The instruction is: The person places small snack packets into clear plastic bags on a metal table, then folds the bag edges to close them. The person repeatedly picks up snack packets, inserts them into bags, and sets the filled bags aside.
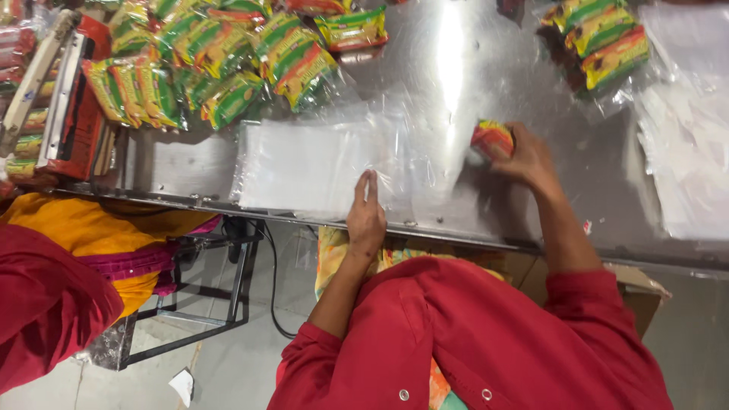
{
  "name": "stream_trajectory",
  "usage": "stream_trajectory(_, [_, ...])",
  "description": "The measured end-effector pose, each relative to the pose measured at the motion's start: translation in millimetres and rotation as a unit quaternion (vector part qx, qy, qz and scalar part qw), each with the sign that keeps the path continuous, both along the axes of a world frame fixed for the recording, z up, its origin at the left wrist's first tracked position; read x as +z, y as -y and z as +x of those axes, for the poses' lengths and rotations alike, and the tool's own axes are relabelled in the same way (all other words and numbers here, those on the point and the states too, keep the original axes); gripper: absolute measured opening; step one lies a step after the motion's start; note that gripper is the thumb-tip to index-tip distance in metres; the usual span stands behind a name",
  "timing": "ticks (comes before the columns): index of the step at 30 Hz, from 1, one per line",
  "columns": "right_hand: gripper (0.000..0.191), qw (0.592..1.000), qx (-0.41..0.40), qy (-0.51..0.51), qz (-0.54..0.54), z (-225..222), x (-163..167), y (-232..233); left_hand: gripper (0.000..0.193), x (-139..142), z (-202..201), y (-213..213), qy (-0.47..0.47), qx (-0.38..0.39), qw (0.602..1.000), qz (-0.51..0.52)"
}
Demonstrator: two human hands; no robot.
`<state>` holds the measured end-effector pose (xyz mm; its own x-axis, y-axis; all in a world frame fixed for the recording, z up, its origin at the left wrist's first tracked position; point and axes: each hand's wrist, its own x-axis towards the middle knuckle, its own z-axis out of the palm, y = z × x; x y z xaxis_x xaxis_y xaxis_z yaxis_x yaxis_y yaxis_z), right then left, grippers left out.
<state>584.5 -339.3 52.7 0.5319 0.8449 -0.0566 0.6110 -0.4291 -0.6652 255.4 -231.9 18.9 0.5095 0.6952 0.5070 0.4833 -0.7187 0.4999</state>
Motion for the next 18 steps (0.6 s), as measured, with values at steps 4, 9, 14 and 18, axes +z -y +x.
stream_trajectory(4, [0.076, 0.769, 0.286, -0.445, 0.36, -69, -5, 8, 0.088, 9, 13, -6, -0.109, -0.027, 0.981, -0.157])
stream_trajectory(9, [0.064, 0.76, 0.314, -0.467, 0.326, -129, -27, -21, 0.093, 0, 20, -4, -0.047, -0.088, 0.97, -0.224])
stream_trajectory(14, [0.067, 0.829, 0.319, -0.326, 0.324, -142, -28, -18, 0.089, -17, 6, -7, 0.02, -0.128, 0.979, -0.159])
stream_trajectory(18, [0.07, 0.862, 0.334, -0.246, 0.291, -142, -28, -13, 0.084, -13, 3, 0, -0.009, -0.152, 0.969, -0.196])
